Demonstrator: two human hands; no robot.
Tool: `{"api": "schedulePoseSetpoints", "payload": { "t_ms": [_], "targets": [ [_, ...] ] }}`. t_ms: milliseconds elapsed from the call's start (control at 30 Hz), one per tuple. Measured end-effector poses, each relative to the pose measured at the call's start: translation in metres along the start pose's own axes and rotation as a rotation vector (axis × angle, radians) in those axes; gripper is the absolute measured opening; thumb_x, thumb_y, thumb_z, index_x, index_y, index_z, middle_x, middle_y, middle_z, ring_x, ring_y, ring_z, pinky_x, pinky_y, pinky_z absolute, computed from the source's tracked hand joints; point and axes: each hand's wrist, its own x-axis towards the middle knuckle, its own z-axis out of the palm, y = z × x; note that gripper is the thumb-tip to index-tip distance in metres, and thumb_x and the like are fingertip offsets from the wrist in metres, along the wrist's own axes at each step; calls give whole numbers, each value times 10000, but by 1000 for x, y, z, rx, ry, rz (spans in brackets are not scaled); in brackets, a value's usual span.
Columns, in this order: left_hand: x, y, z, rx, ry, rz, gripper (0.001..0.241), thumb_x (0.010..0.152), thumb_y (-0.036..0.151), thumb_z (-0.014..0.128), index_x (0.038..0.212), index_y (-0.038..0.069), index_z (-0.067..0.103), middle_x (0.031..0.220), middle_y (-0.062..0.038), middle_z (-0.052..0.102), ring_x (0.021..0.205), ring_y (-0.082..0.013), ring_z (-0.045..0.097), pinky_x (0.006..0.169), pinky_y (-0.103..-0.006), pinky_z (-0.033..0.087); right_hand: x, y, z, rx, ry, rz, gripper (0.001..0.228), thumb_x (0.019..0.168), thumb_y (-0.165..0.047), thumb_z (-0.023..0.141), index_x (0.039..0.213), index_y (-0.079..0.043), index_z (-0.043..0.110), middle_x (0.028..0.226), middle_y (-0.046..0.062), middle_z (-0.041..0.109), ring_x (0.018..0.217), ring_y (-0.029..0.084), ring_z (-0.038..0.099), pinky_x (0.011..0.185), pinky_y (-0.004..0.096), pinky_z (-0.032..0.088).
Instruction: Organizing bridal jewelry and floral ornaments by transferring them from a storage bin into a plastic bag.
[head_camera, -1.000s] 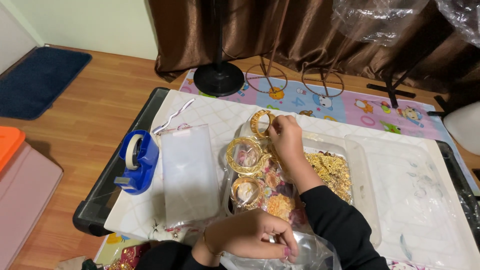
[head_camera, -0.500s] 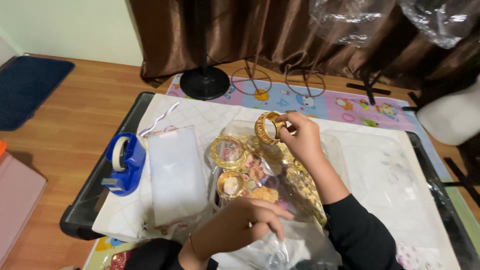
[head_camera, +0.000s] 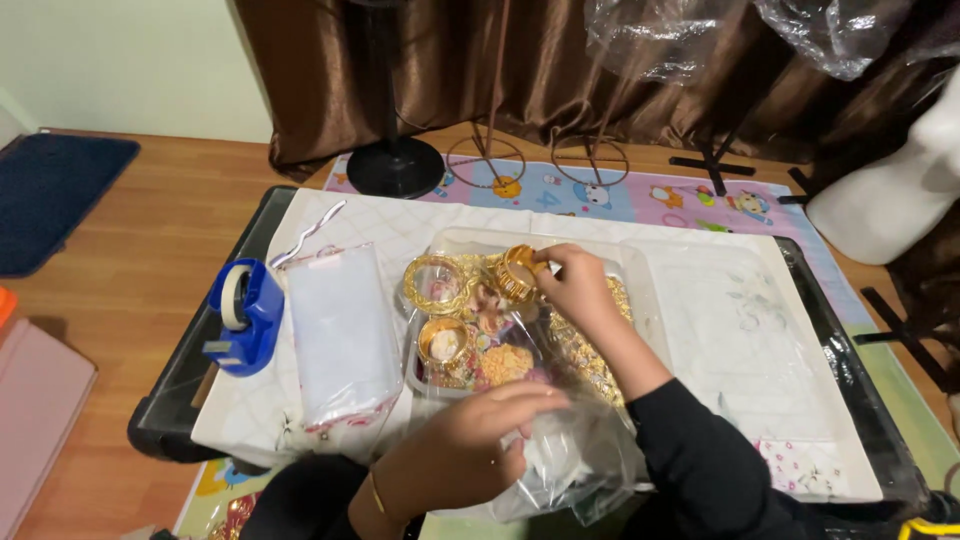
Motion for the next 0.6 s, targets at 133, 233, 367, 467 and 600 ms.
{"api": "schedulePoseSetpoints", "payload": {
  "t_ms": [133, 233, 367, 467, 600],
  "targets": [
    [-9, 6, -6, -17, -23, -93, 633, 705, -96, 501, 1327, 3, 571, 1350, -133, 612, 880, -170, 673, 845, -274, 586, -29, -49, -63, 33, -1, -65, 238, 835, -57, 654, 1028, -34, 791, 1039, 129, 776, 593, 126, 593, 526, 227, 533],
    [-10, 11, -10, 36, -17, -151, 668, 702, -80, 510, 1359, 28, 560, 1388, -132, 599, 890, -185, 682, 675, -248, 564, -59, -83, -110, 57, 4, -202, 253, 786, -33, 623, 959, -49, 806, 956, 77, 786, 675, 144, 639, 588, 240, 517],
    [-13, 8, -10, -66, -49, -254, 667, 726, -46, 502, 1389, 19, 538, 1478, -128, 525, 954, -188, 633, 613, -220, 503, -96, -104, -149, 115, -53, -182, 318, 766, 3, 591, 1005, -35, 796, 955, 44, 794, 603, 118, 635, 529, 219, 510],
    [-19, 0, -4, -76, -14, -291, 650, 731, -55, 515, 1378, 3, 548, 1506, -124, 502, 991, -172, 634, 593, -214, 495, -122, -112, -164, 70, -73, -193, 312, 760, -15, 594, 994, -35, 800, 933, 32, 795, 546, 114, 577, 489, 220, 456],
    [-6, 23, -12, -104, -23, -382, 754, 726, -80, 506, 1458, 99, 506, 1524, -15, 514, 720, -99, 573, 515, -215, 427, -149, -110, -171, 103, -164, -181, 238, 821, -78, 645, 993, -49, 808, 957, 32, 803, 612, 117, 716, 514, 219, 533]
  ]
}}
